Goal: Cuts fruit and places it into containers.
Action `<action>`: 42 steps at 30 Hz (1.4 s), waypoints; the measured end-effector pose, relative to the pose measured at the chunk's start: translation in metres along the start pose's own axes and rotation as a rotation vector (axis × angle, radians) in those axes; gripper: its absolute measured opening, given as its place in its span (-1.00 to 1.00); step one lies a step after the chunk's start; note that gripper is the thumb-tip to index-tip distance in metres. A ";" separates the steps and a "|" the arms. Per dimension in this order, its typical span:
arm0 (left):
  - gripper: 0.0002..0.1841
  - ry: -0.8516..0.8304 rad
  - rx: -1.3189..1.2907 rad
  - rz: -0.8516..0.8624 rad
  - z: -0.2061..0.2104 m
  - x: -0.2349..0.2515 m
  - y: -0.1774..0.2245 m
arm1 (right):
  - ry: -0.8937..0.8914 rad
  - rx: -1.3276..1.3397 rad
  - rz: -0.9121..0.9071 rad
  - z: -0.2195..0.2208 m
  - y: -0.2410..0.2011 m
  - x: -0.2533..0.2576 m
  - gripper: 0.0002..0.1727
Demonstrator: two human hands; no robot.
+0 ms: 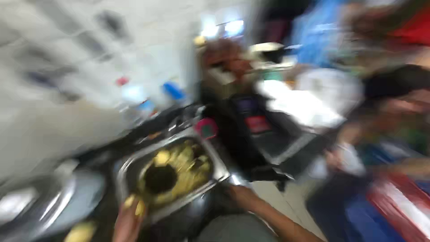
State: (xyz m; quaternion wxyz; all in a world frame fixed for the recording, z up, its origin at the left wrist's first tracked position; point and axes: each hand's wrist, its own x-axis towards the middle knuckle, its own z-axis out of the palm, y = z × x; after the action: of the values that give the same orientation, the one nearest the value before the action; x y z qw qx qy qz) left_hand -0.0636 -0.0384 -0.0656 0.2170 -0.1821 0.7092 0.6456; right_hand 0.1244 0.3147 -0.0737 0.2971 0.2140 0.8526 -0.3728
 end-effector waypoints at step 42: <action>-0.58 0.044 0.541 0.245 0.082 0.261 -0.059 | -0.200 -0.243 0.191 0.029 -0.106 0.140 -0.45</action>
State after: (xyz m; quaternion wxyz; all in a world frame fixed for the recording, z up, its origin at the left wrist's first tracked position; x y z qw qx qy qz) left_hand -0.2456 0.0433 -0.2625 0.1628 -0.0446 0.8767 0.4505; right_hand -0.0304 0.2453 -0.1292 0.4380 0.2185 0.8335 -0.2562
